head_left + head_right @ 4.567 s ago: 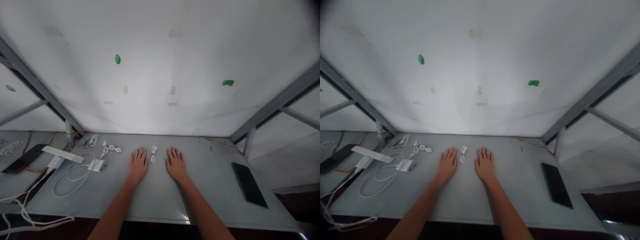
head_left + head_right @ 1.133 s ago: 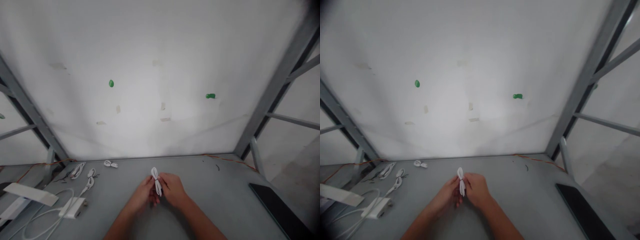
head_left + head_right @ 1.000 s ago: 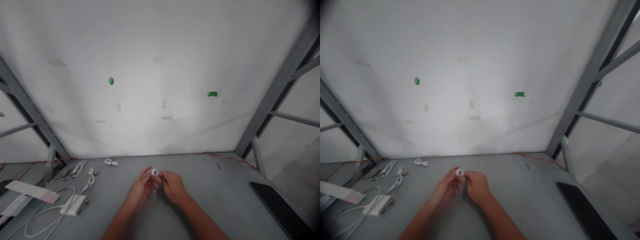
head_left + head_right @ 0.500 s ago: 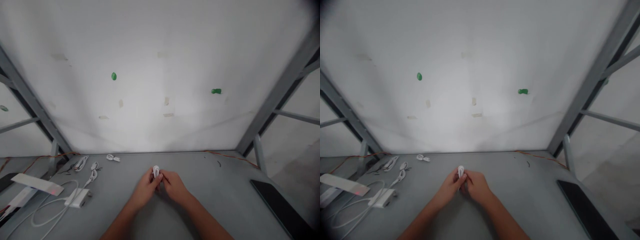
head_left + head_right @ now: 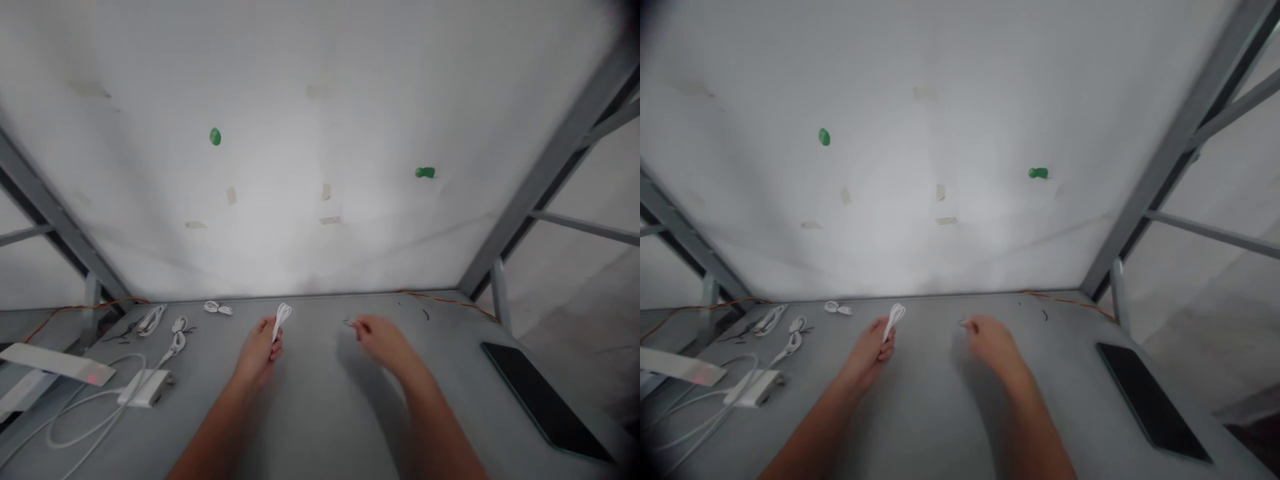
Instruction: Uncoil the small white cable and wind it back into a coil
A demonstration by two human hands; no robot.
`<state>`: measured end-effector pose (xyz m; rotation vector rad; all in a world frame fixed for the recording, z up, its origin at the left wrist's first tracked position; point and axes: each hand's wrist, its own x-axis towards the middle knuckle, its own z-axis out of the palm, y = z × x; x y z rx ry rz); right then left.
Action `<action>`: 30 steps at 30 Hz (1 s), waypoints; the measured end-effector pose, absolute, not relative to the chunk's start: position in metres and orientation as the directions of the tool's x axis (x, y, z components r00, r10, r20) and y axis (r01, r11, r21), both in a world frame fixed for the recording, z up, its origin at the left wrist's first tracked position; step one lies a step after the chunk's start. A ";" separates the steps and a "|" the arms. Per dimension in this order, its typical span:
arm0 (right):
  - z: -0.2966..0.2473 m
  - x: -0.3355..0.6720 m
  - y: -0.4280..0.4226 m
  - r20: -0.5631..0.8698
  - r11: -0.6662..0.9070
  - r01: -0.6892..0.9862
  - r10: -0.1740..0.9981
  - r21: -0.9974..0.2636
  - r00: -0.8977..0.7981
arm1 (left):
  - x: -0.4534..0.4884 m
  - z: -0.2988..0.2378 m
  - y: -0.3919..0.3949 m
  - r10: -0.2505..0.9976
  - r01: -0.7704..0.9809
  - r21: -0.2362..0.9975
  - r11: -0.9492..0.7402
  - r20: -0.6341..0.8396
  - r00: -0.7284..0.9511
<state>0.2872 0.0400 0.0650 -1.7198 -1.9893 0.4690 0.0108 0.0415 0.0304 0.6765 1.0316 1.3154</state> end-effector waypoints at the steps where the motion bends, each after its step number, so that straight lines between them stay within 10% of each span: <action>1: 0.067 0.311 0.040 0.008 0.027 0.852 1.000 -0.522 -0.027 | 0.010 0.029 0.043 0.971 -0.416 0.894 0.168 -0.222 -0.085; 5: 0.072 0.393 0.028 -0.493 -0.383 0.821 0.858 -0.424 0.145 | 0.012 0.024 0.048 0.968 -0.343 0.923 0.171 -0.223 -0.117; 9: 0.078 0.391 0.025 -0.289 -0.440 0.852 0.887 -0.284 0.361 | 0.014 0.017 0.051 0.979 -0.226 0.962 0.154 -0.180 -0.099; 12: 0.073 0.330 0.035 -0.004 -0.253 0.892 0.962 -0.376 0.271 | 0.014 0.012 0.050 0.988 -0.068 0.987 0.143 -0.146 -0.049; 14: 0.062 0.277 0.038 0.235 0.194 0.748 0.971 -0.634 -0.052 | 0.016 0.009 0.049 0.992 0.030 0.992 0.125 -0.126 0.006; 19: 0.023 0.192 0.034 0.324 0.490 0.370 0.845 -0.790 -0.426 | 0.021 -0.003 0.052 0.996 0.064 0.995 0.074 -0.077 0.039; 23: 0.012 0.218 0.053 0.318 0.376 0.460 0.926 -0.804 -0.202 | -0.001 0.000 0.064 0.990 0.247 0.969 -0.004 0.038 -0.136; 26: 0.017 0.271 0.068 0.285 0.122 0.656 0.947 -0.745 0.147 | -0.038 0.010 0.073 0.897 0.694 0.716 -0.070 0.349 -0.270; 30: 0.025 0.320 0.070 0.227 -0.228 0.800 0.884 -0.555 0.409 | -0.080 0.011 0.079 0.809 0.861 0.433 0.266 0.386 -0.444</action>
